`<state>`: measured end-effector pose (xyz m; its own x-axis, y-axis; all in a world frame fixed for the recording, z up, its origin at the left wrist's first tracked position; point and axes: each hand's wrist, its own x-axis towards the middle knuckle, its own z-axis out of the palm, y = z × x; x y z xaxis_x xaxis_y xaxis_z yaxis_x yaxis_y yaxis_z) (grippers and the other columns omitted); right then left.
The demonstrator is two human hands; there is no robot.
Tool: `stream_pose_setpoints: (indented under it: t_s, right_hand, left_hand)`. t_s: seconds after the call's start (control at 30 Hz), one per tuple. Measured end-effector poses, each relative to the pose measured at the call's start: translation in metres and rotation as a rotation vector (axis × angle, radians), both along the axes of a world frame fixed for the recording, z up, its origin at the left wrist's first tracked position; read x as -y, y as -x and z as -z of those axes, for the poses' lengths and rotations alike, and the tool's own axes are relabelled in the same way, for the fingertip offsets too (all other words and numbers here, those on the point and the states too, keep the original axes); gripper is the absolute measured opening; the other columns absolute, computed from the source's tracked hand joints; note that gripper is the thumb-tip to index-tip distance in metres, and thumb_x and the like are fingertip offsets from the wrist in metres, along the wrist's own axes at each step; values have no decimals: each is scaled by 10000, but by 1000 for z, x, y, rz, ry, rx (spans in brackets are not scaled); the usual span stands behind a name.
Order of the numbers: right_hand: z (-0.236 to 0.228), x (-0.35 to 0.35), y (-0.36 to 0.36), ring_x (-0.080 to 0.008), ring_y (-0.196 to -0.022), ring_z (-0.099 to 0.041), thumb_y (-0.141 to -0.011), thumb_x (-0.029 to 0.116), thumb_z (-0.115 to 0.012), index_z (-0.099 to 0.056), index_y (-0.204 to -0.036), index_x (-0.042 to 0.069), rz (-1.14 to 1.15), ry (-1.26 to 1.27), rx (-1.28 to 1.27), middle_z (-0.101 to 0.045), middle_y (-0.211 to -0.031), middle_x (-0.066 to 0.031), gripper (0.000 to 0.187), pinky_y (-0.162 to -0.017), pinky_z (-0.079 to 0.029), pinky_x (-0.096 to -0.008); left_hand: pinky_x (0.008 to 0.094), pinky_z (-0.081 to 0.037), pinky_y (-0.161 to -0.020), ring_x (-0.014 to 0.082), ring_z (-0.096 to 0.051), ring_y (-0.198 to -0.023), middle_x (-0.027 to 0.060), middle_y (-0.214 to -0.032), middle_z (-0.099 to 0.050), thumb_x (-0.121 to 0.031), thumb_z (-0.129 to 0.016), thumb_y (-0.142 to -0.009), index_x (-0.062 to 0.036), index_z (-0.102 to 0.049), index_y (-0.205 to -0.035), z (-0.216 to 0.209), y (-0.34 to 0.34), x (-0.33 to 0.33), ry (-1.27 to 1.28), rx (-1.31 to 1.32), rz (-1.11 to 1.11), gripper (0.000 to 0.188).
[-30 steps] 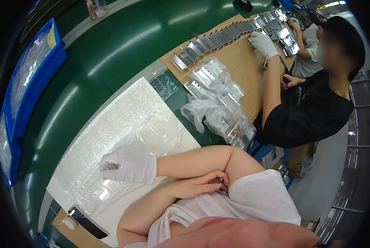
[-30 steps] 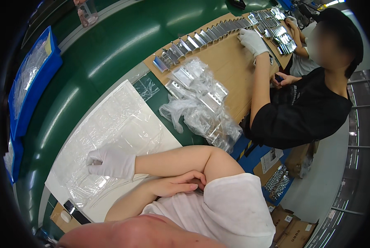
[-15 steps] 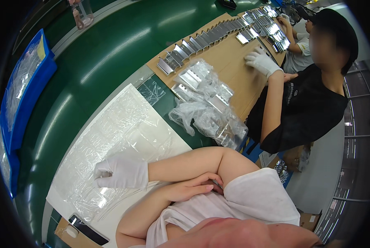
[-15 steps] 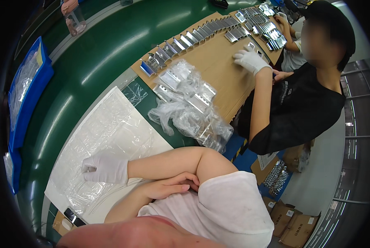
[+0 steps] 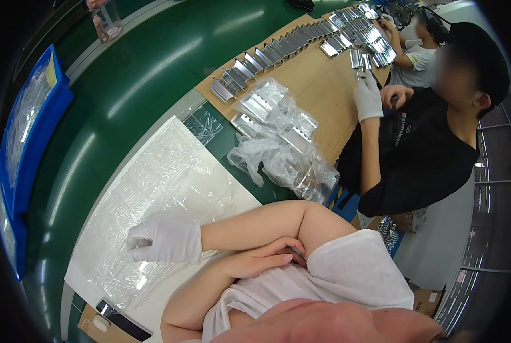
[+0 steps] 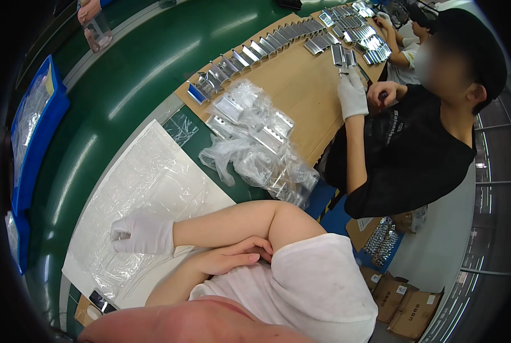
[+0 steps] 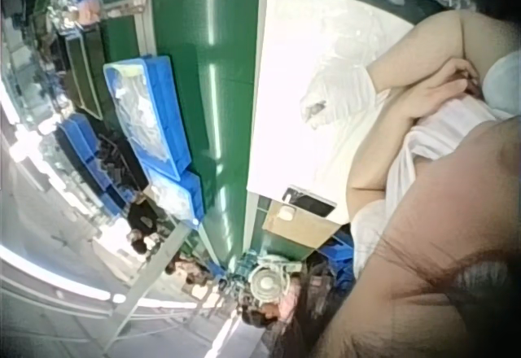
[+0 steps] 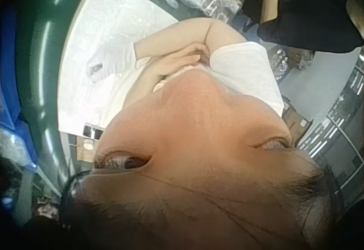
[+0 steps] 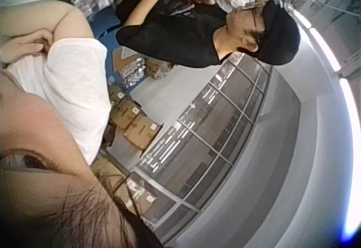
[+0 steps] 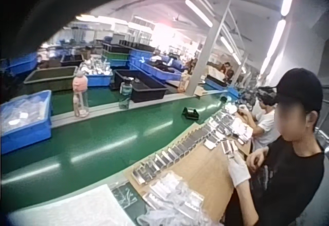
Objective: The person assembles device components by picking clear plastic strips from the work surface and inserting them into black casing units by hand.
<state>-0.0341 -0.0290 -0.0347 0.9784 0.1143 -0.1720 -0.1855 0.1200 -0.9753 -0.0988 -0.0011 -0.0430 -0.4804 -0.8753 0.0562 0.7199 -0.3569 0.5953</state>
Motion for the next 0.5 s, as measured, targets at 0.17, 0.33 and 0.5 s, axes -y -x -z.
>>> stream_pose_setpoints:
  t_s: [0.17, 0.33, 0.5]
  right_hand:
    - [2, -1, -1, -159, -689, -563, -885, 237, -691, -700, -921, 70, 5, -3, 6, -637, -766, -21, 171, -689, -500, -272]
    - [2, -1, 0, -159, -697, -565, -883, 248, -693, -702, -929, 69, -1, -14, 1, -639, -777, -23, 185, -694, -500, -270]
    - [1, 0, 0, -163, -702, -568, -881, 259, -696, -705, -938, 70, -11, -15, -12, -642, -790, -28, 198, -699, -501, -271]
  left_hand:
    - [312, -396, -1091, 197, -550, -1246, 110, -1332, -567, -106, -434, -1090, -28, -474, -1401, 1, 1, 0, -6, -4, -3, 323]
    - [311, -397, -1090, 196, -551, -1244, 109, -1330, -569, -102, -434, -1089, -28, -476, -1399, 1, 1, -1, -7, -4, -8, 322]
    - [311, -399, -1089, 196, -553, -1243, 110, -1329, -569, -95, -434, -1088, -29, -477, -1398, 1, 1, 0, 1, -5, -13, 320]
